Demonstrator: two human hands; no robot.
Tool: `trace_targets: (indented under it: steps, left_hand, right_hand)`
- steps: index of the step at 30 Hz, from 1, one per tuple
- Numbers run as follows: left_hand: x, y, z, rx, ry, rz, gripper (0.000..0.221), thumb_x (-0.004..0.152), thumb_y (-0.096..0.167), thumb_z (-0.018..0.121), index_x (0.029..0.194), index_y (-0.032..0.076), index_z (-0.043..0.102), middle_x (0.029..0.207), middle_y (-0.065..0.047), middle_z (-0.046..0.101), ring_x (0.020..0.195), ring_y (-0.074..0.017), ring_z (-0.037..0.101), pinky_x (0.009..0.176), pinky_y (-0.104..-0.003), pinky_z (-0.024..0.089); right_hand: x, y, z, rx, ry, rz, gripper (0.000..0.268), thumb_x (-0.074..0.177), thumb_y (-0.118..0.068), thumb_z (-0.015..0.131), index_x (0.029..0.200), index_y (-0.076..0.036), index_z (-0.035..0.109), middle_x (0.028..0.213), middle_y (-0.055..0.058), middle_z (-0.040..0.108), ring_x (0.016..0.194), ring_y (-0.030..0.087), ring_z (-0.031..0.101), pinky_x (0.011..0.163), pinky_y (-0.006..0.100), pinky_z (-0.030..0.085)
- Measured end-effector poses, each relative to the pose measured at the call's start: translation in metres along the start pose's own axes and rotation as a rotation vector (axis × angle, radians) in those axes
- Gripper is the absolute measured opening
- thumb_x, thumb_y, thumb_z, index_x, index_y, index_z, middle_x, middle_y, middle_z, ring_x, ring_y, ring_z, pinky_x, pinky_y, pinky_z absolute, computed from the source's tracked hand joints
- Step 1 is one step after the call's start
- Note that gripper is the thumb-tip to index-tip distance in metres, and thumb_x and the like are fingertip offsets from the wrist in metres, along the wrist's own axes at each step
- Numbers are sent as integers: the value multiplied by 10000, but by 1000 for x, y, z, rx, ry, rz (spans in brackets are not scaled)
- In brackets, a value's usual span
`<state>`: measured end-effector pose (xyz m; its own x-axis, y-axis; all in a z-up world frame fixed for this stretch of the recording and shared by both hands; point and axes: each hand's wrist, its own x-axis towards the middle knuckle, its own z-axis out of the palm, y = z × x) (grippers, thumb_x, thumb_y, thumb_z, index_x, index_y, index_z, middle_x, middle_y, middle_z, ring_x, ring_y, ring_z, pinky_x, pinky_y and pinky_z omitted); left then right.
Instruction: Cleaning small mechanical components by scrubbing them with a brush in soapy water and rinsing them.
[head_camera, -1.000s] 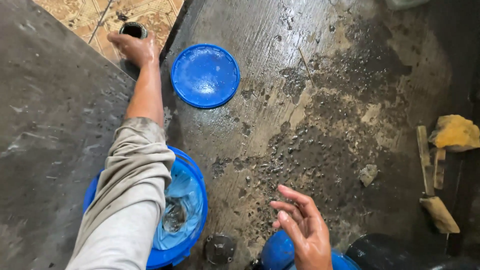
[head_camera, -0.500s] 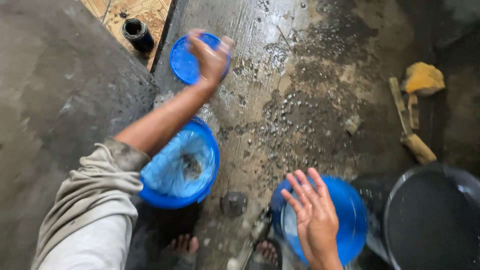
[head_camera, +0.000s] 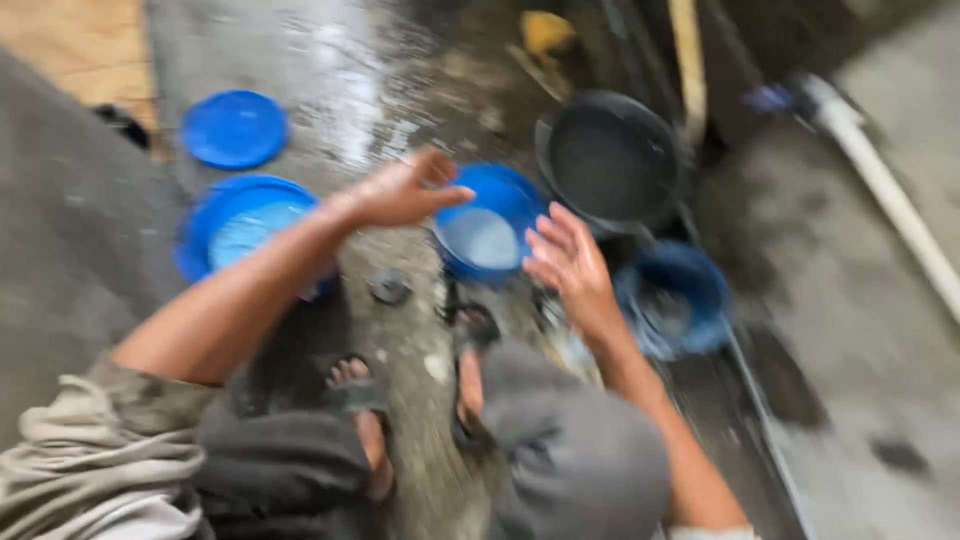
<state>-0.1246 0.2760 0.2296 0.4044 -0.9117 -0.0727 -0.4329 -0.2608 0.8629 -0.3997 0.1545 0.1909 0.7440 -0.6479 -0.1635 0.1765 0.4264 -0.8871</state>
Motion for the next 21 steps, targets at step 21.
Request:
trace_targets:
  steps: [21]
  left_hand:
    - [-73, -283, 169, 573, -468, -420, 628, 821, 543, 725, 1167, 23, 668, 1166, -265, 722, 1152, -453, 661, 943, -556, 548]
  right_hand:
    - [-99, 206, -229, -1308, 131, 236, 497, 874, -421, 824, 1283, -166, 702, 1170, 199, 718, 1047, 368, 721, 836, 449, 616]
